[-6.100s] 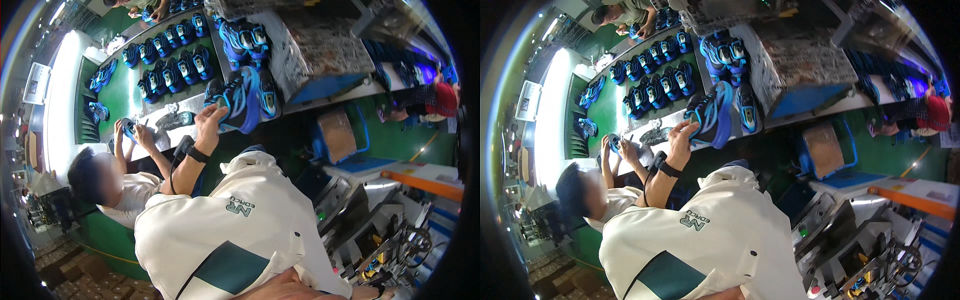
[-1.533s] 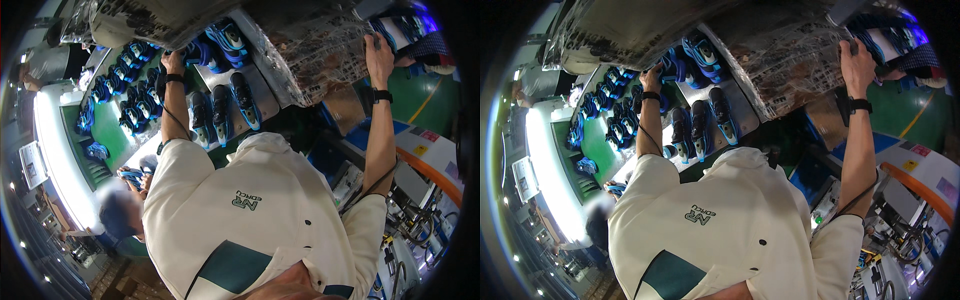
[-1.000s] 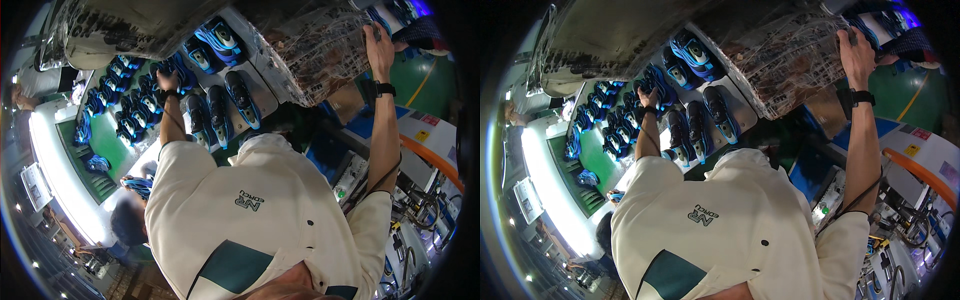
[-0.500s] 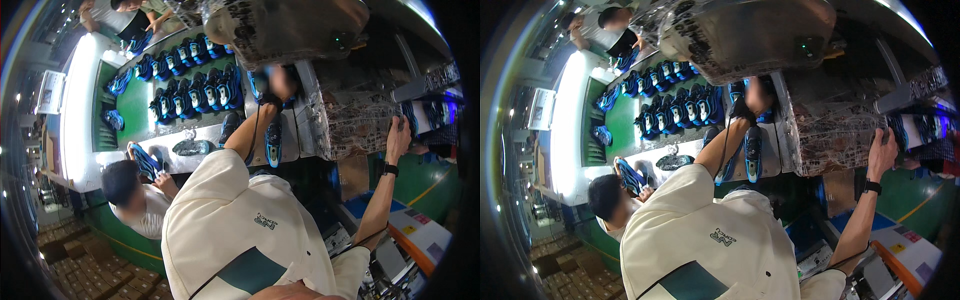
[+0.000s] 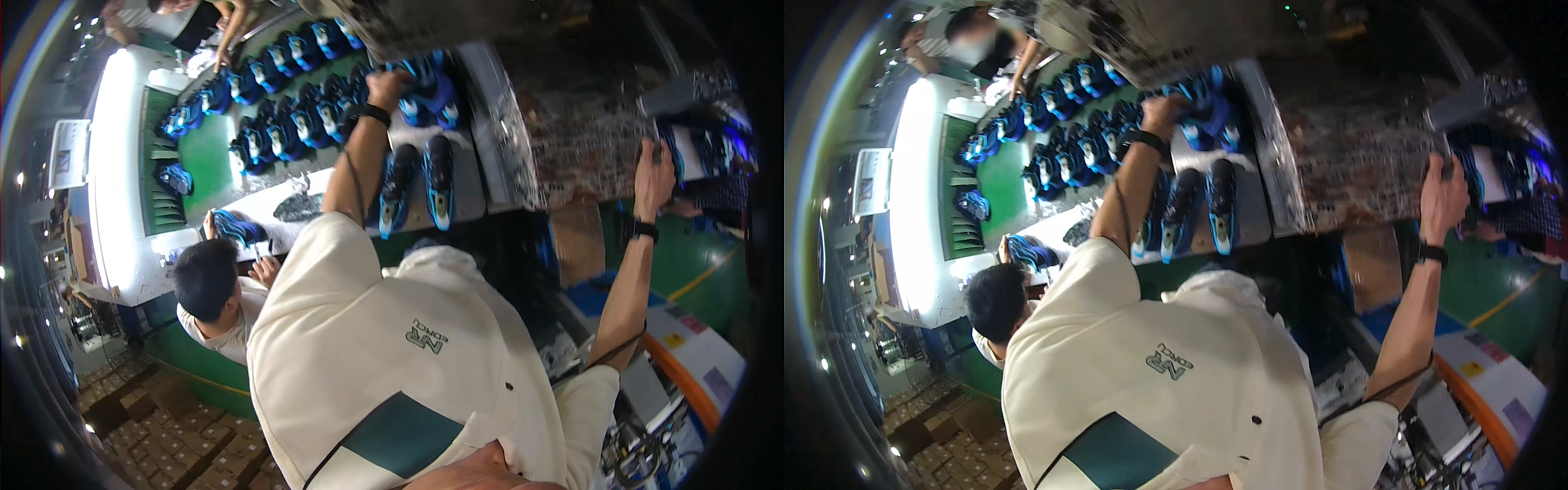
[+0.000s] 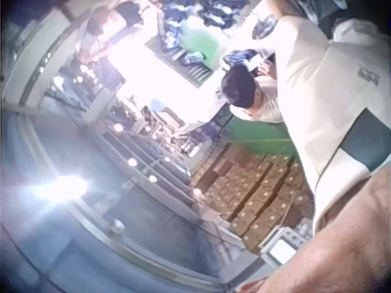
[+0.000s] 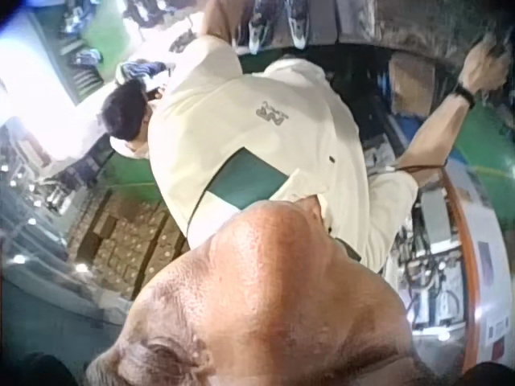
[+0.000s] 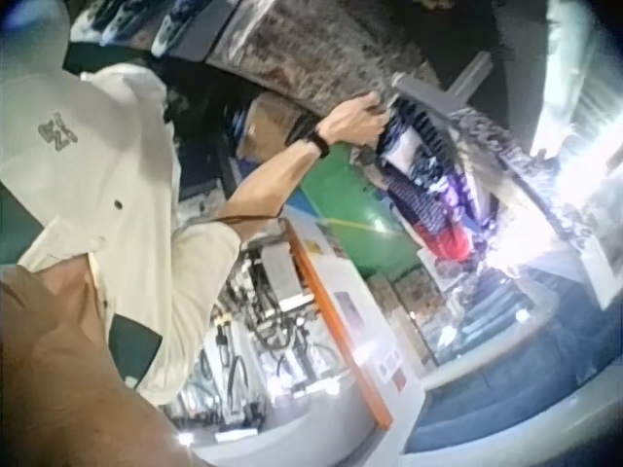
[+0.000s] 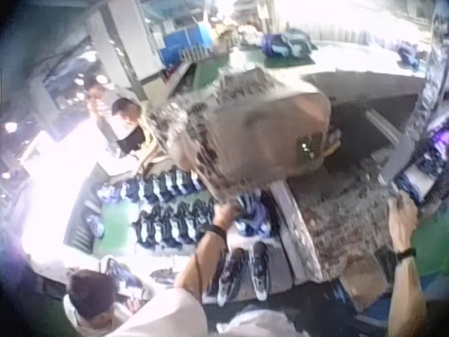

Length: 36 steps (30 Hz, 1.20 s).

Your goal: Operating industrial machinery to process and press components of sneakers in a factory setting.

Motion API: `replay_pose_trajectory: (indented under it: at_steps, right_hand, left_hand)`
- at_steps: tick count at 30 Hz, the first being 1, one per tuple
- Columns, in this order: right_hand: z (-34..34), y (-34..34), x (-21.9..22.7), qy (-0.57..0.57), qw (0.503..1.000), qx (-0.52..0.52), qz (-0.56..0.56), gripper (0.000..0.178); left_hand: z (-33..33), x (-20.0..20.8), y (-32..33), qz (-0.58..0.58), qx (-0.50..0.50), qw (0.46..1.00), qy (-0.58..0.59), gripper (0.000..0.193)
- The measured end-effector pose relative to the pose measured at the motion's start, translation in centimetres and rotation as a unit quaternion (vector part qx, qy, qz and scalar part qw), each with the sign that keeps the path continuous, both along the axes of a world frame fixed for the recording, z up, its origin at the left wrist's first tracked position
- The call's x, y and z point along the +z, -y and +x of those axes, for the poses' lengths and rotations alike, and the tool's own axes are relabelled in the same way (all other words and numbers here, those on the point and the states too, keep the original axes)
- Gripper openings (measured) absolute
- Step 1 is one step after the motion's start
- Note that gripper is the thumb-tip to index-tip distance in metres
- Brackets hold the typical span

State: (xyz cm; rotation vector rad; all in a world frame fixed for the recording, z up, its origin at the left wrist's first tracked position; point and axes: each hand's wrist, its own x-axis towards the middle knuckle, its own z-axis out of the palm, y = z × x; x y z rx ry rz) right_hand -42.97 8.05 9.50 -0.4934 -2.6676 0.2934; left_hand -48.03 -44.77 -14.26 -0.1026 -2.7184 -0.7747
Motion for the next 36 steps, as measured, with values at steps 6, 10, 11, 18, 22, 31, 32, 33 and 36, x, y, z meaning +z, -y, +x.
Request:
replay_pose_trajectory:
  at_steps: [6, 10, 11, 18, 22, 31, 32, 33, 36]
  right_hand:
    - [0.8, 0.2, 0.3, -0.01, 1.0, -0.007, -0.01, 0.063]
    - [1.9, -0.5, 0.0, 0.019, 0.999, -0.047, 0.005, 0.063]
    - [1.8, -0.6, 0.2, 0.007, 0.999, -0.041, 0.006, 0.063]
    - [1.8, -0.8, 0.7, -0.021, 0.997, 0.002, 0.068, 0.054]
    - [1.2, 1.5, 1.4, 0.003, 1.0, 0.019, -0.014, 0.048]
    - [-12.9, 22.7, 27.3, -0.102, 0.919, 0.376, 0.069, 0.036]
    - [-15.3, 25.6, 28.9, -0.101, 0.898, 0.415, 0.108, 0.039]
    - [-18.1, 28.8, 30.1, -0.103, 0.871, 0.458, 0.144, 0.042]
    - [-26.4, 33.0, 33.4, -0.049, 0.841, 0.503, 0.195, 0.064]
  left_hand:
    - [2.1, 2.5, 8.2, 0.539, 0.049, 0.84, -0.026, 0.015]
    - [3.7, 3.5, 9.0, 0.021, 0.023, 0.997, -0.069, 0.041]
    - [3.1, 2.9, 9.7, -0.055, 0.016, 0.995, -0.08, 0.035]
    - [-0.6, -9.0, 2.6, 0.227, 0.188, 0.952, 0.079, 0.068]
    - [-0.6, -12.1, 1.8, 0.231, 0.193, 0.949, 0.098, 0.087]
    - [3.5, -3.1, 3.9, 0.123, 0.234, 0.964, -0.017, 0.076]
    - [3.8, -1.3, 3.4, 0.141, 0.232, 0.962, -0.039, 0.073]
    - [3.9, 0.3, 3.2, 0.154, 0.237, 0.957, -0.063, 0.07]
    - [4.7, 3.5, 1.3, 0.277, 0.186, 0.937, -0.103, 0.062]
